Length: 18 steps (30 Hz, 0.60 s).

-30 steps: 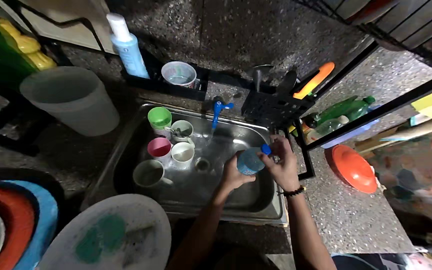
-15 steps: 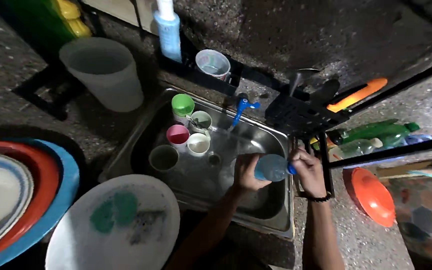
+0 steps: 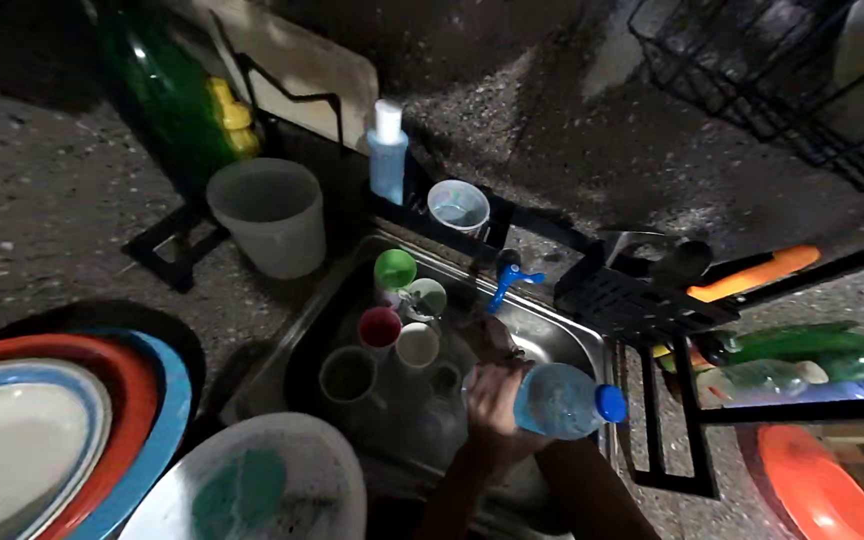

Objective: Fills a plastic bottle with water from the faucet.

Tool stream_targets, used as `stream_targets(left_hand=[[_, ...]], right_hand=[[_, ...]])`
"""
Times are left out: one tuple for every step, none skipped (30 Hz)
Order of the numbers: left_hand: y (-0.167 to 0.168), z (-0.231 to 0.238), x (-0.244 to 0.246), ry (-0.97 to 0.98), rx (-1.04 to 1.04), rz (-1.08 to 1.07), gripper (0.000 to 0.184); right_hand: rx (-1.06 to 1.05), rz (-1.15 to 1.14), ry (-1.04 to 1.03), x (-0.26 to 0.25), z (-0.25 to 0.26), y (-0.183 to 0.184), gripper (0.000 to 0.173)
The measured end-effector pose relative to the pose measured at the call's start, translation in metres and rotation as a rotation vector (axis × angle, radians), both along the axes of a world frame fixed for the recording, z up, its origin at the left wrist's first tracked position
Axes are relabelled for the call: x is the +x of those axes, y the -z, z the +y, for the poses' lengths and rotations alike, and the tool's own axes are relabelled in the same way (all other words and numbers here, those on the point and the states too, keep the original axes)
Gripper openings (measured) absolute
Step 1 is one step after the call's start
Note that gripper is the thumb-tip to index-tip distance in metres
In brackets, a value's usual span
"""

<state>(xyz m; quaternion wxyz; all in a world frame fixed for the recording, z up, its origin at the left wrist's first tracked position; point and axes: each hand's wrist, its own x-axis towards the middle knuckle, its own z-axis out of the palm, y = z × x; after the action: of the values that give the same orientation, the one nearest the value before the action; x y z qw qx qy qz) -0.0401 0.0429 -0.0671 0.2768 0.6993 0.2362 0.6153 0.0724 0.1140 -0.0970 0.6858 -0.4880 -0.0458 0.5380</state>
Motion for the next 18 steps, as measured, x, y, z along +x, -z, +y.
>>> stream_targets(left_hand=[[0.003, 0.000, 0.001, 0.000, -0.011, 0.010, 0.064], [0.008, 0.001, 0.001, 0.007, -0.025, 0.018, 0.068], [0.012, 0.001, 0.001, 0.015, -0.043, 0.022, 0.071], [0.017, 0.000, 0.002, 0.016, -0.066, 0.022, 0.073], [0.021, -0.003, 0.002, 0.021, -0.098, 0.024, 0.075], [0.024, -0.007, 0.002, 0.038, -0.145, 0.024, 0.077], [0.027, -0.010, 0.002, 0.065, -0.192, 0.023, 0.080], [0.029, -0.012, 0.002, 0.094, -0.232, 0.023, 0.082], [0.032, -0.014, 0.002, 0.120, -0.264, 0.021, 0.084], [0.036, -0.016, 0.003, 0.143, -0.285, 0.011, 0.085], [0.040, -0.017, 0.004, 0.165, -0.297, 0.003, 0.086], [0.045, -0.018, 0.004, 0.178, -0.302, -0.006, 0.087], [0.050, -0.020, 0.005, 0.185, -0.303, -0.022, 0.086], [0.055, -0.019, 0.007, 0.184, -0.301, -0.054, 0.085], [0.058, -0.018, 0.010, 0.173, -0.295, -0.093, 0.085], [0.060, -0.016, 0.011, 0.154, -0.292, -0.129, 0.086], [0.061, -0.014, 0.011, 0.147, -0.297, -0.158, 0.088], [0.061, -0.011, 0.011, 0.138, -0.303, -0.173, 0.090]], right_hand=[[-0.021, 0.015, -0.013, 0.012, 0.003, 0.012, 0.029], [-0.068, -0.041, -0.034, 0.017, 0.006, 0.015, 0.029], [-0.108, -0.159, -0.112, 0.019, 0.006, 0.012, 0.025], [-0.110, -0.276, -0.231, 0.022, 0.003, 0.009, 0.027], [-0.066, -0.328, -0.341, 0.024, 0.001, 0.008, 0.034], [-0.036, -0.319, -0.373, 0.024, 0.001, 0.005, 0.036], [-0.045, -0.318, -0.375, 0.020, -0.002, -0.003, 0.034], [-0.076, -0.349, -0.351, 0.015, -0.005, -0.013, 0.028], [-0.060, -0.403, -0.359, 0.015, -0.011, -0.015, 0.025], [0.039, -0.451, -0.401, 0.025, -0.016, -0.002, 0.027], [0.141, -0.465, -0.400, 0.035, -0.016, 0.017, 0.031], [-0.014, -0.398, -0.274, 0.025, -0.015, 0.010, 0.033], [-0.090, -0.324, -0.216, 0.023, -0.012, 0.012, 0.035], [-0.042, -0.291, -0.243, 0.029, -0.010, 0.019, 0.040], [0.028, -0.315, -0.283, 0.035, -0.007, 0.028, 0.043], [0.059, -0.359, -0.295, 0.038, -0.003, 0.033, 0.043], [0.049, -0.412, -0.282, 0.036, 0.001, 0.031, 0.040], [0.015, -0.464, -0.285, 0.033, 0.004, 0.027, 0.037]])
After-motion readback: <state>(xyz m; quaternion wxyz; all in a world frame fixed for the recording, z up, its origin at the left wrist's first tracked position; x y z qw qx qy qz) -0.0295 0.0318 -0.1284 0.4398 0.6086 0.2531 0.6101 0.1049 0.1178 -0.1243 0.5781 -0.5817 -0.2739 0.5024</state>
